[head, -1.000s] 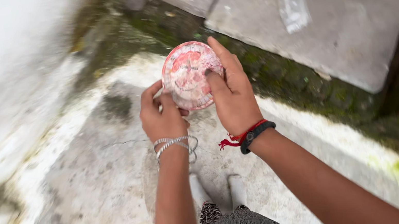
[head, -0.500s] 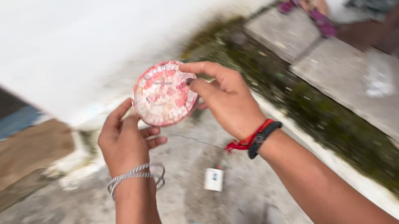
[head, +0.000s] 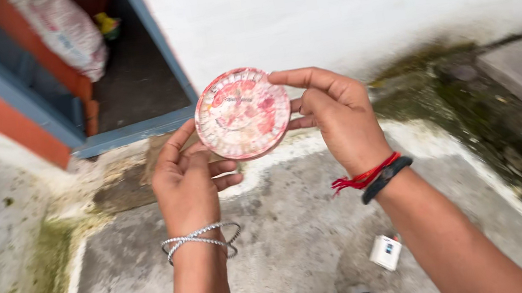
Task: The person picks up and handles boxes, a plastic bag containing items, a round container lid, and a mobile phone box in an indoor and outdoor environment.
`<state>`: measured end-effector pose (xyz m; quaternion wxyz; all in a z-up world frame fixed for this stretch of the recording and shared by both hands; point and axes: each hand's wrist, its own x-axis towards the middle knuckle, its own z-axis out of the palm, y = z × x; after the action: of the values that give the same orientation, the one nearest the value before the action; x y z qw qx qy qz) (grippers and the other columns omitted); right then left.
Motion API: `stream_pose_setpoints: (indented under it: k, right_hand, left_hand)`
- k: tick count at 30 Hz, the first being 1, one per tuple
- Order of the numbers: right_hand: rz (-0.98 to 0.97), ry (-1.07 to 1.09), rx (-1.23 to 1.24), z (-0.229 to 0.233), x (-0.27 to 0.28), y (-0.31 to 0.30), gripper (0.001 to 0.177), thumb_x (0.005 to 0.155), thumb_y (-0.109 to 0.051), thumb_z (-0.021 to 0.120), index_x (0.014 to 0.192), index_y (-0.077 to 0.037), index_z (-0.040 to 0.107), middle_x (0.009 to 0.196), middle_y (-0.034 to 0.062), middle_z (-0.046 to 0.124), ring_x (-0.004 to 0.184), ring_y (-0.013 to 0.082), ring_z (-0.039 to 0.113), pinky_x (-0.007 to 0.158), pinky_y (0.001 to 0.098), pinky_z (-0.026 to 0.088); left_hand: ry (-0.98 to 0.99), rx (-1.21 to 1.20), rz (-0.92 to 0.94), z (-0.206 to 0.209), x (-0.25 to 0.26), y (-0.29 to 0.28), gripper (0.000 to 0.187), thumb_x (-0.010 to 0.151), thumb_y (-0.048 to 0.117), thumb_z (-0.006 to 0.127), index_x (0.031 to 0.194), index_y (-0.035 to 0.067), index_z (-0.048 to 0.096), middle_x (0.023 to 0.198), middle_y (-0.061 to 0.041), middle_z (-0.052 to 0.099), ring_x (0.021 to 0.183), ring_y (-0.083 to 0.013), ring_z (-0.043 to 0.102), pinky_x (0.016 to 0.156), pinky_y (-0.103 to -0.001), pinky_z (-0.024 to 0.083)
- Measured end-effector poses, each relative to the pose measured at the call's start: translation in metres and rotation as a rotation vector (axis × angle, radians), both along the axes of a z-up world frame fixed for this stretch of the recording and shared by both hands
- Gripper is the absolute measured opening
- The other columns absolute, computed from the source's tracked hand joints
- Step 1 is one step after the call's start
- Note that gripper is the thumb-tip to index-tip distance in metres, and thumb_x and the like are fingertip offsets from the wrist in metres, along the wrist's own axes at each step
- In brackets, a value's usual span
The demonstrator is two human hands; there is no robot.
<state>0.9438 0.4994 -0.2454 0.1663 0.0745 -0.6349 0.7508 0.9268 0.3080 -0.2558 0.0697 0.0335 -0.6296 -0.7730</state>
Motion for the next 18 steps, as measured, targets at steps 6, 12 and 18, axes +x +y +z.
stream_pose_setpoints:
  k: [6,12,18]
  right_hand:
    - [0.039,0.118,0.082,-0.003,-0.052,-0.064,0.042,0.091,0.005,0.040,0.116,-0.001,0.073,0.148,0.0143,0.059,0.096,0.0155,0.077,0.080,0.0316,0.069]
    - [0.060,0.025,0.104,-0.024,-0.145,-0.100,0.042,0.090,0.004,0.042,0.114,-0.004,0.076,0.149,0.0162,0.062,0.088,0.0134,0.076,0.069,0.0284,0.065]
    - [0.217,0.076,0.220,-0.017,-0.264,-0.103,0.037,0.096,0.002,0.045,0.118,-0.001,0.074,0.150,0.0158,0.058,0.099,0.0132,0.072,0.074,0.0292,0.063]
  left_hand:
    - [0.029,0.023,0.152,0.012,-0.031,-0.047,0.043,0.090,-0.004,0.053,0.132,0.000,0.061,0.095,-0.011,0.072,0.065,-0.0120,0.066,0.054,-0.029,0.062]
    - [-0.020,0.021,0.272,0.000,-0.115,-0.082,0.040,0.092,-0.001,0.056,0.130,0.001,0.066,0.089,-0.007,0.070,0.067,-0.0103,0.063,0.058,-0.029,0.062]
    - [-0.067,0.036,0.368,-0.004,-0.221,-0.090,0.037,0.092,0.005,0.058,0.128,0.004,0.067,0.090,-0.007,0.071,0.072,-0.0113,0.065,0.059,-0.028,0.057]
